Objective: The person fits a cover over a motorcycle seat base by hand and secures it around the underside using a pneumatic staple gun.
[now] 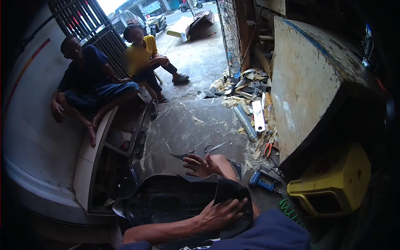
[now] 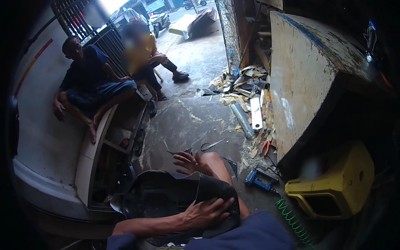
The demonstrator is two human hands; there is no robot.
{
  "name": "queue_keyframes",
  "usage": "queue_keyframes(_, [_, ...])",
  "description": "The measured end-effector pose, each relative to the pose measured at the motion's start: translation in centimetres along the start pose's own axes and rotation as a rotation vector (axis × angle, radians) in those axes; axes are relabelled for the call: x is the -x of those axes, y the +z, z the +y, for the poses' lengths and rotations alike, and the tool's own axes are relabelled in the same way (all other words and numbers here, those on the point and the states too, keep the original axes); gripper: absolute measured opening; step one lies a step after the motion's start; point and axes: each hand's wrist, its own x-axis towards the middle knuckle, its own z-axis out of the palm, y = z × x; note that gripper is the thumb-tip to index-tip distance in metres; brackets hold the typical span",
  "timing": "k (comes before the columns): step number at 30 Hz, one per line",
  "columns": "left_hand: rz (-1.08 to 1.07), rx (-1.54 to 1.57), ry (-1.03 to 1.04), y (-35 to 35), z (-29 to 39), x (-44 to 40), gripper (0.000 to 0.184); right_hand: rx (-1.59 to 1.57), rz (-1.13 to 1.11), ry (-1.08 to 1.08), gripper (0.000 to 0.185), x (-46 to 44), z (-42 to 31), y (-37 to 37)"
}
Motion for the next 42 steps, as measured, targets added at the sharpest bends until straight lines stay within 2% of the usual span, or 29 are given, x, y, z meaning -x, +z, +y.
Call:
queue_keyframes(1, [-0.002, 0.018, -0.003, 1.3, -1.4, -0.3, 0.057, -0.024, -0.004, -0.049, 0.079, 3.1, -0.6, -1.4])
queue_keyframes(2, [0.058, -0.110, 0.003, 3.0, -2.8, -0.3, 0.056, -0.057, 0.006, -0.105, 0.082, 6.8, -0.8, -2.6])
queue_keyframes(3, [0.101, -0.218, 0.004, 4.5, -2.9, 0.4, 0.056, -0.053, 0.189, -0.168, 0.081, 10.7, -1.4, -1.1])
queue_keyframes(4, [0.070, -0.239, -0.041, 5.3, -2.7, 0.9, 0.055, -0.115, 0.243, -0.267, 0.082, 13.1, -1.7, -0.3])
queue_keyframes(5, [0.040, -0.258, -0.073, 5.9, -2.6, 0.9, 0.055, -0.008, 0.350, -0.343, 0.081, 14.5, -2.0, 2.6])
queue_keyframes(7, [0.041, -0.356, -0.097, 5.7, -3.4, 0.4, 0.053, 0.631, 0.432, -0.209, 0.078, 16.2, -3.2, 5.6])
queue_keyframes(9, [0.005, -0.314, -0.132, 5.7, -4.0, 0.6, 0.054, 0.479, 0.525, -0.251, 0.072, 17.3, -3.9, 4.9])
queue_keyframes(11, [0.017, -0.344, -0.111, 5.9, -5.0, 1.1, 0.055, 0.946, 1.004, -0.128, 0.058, 20.1, -7.0, 0.3])
queue_keyframes(13, [-0.008, -0.385, -0.140, 6.4, -5.5, 1.9, 0.056, 2.080, 1.376, 0.425, 0.052, 24.3, -8.1, -5.2])
queue_keyframes(15, [0.013, -0.413, -0.133, 7.2, -6.0, 2.0, 0.057, 2.253, 1.499, 0.736, 0.065, 27.7, -7.2, -9.9])
queue_keyframes(16, [0.015, -0.405, -0.149, 7.1, -5.8, 2.3, 0.057, 2.264, 1.482, 0.752, 0.065, 27.7, -7.0, -10.3])
queue_keyframes(18, [0.014, -0.392, -0.114, 6.8, -5.4, 2.2, 0.057, 2.082, 1.252, 0.881, 0.073, 28.2, -7.4, -11.5])
queue_keyframes(19, [0.019, -0.383, -0.131, 6.9, -5.3, 2.4, 0.057, 2.092, 1.237, 0.900, 0.073, 28.2, -7.2, -12.3])
queue_keyframes(21, [0.036, -0.319, -0.083, 7.2, -5.2, 2.9, 0.057, 2.303, 1.164, 0.749, 0.079, 27.7, -7.2, -13.7])
queue_keyframes(22, [0.048, -0.312, -0.097, 7.4, -4.8, 3.1, 0.057, 2.313, 1.223, 0.876, 0.084, 27.7, -7.3, -14.1])
queue_keyframes(23, [0.090, -0.299, -0.083, 7.4, -4.4, 3.4, 0.055, 2.324, 1.214, 0.878, 0.084, 28.3, -7.4, -14.8])
queue_keyframes(24, [0.133, -0.300, -0.062, 7.3, -4.6, 3.5, 0.053, 2.174, 1.247, 0.873, 0.086, 28.4, -7.8, -15.9])
queue_keyframes(27, [0.178, -0.237, -0.077, 7.5, -4.3, 4.4, 0.052, 1.910, 1.295, 0.831, 0.087, 28.0, -9.3, -16.6])
queue_keyframes(29, [0.197, -0.231, -0.081, 7.4, -4.4, 4.8, 0.051, 1.944, 1.176, 0.656, 0.087, 28.9, -9.1, -16.2])
queue_keyframes(30, [0.216, -0.213, -0.079, 7.3, -4.6, 4.7, 0.051, 1.937, 1.193, 0.632, 0.091, 28.2, -8.9, -14.7])
queue_keyframes(33, [0.237, -0.202, -0.078, 7.5, -5.2, 4.9, 0.050, 1.855, 1.427, 0.650, 0.048, 26.4, -10.0, -6.1])
queue_keyframes(34, [0.213, -0.200, -0.085, 7.7, -5.3, 5.0, 0.049, 1.812, 1.507, 0.478, 0.039, 27.4, -10.5, -5.1])
queue_keyframes(35, [0.223, -0.189, -0.080, 7.8, -5.5, 5.0, 0.049, 1.744, 1.429, 0.519, 0.038, 25.2, -10.8, 0.7])
queue_keyframes(37, [0.269, -0.164, -0.067, 8.0, -5.6, 5.1, 0.049, 1.861, 1.074, 0.184, 0.032, 23.7, -10.4, 7.0])
queue_keyframes(39, [0.277, -0.168, -0.055, 7.5, -5.6, 5.1, 0.048, 1.783, 0.872, 0.270, 0.032, 20.9, -10.4, 13.1])
queue_keyframes(40, [0.298, -0.155, -0.053, 7.5, -5.8, 4.9, 0.047, 1.987, 0.657, 0.251, 0.023, 20.8, -10.6, 13.7])
queue_keyframes(41, [0.317, -0.140, -0.054, 7.5, -5.8, 4.9, 0.047, 1.990, 0.665, 0.257, 0.023, 20.0, -10.9, 15.1])
queue_keyframes(42, [0.297, -0.107, -0.060, 7.1, -5.7, 4.9, 0.046, 2.121, 0.485, 0.384, 0.022, 18.8, -11.0, 17.0])
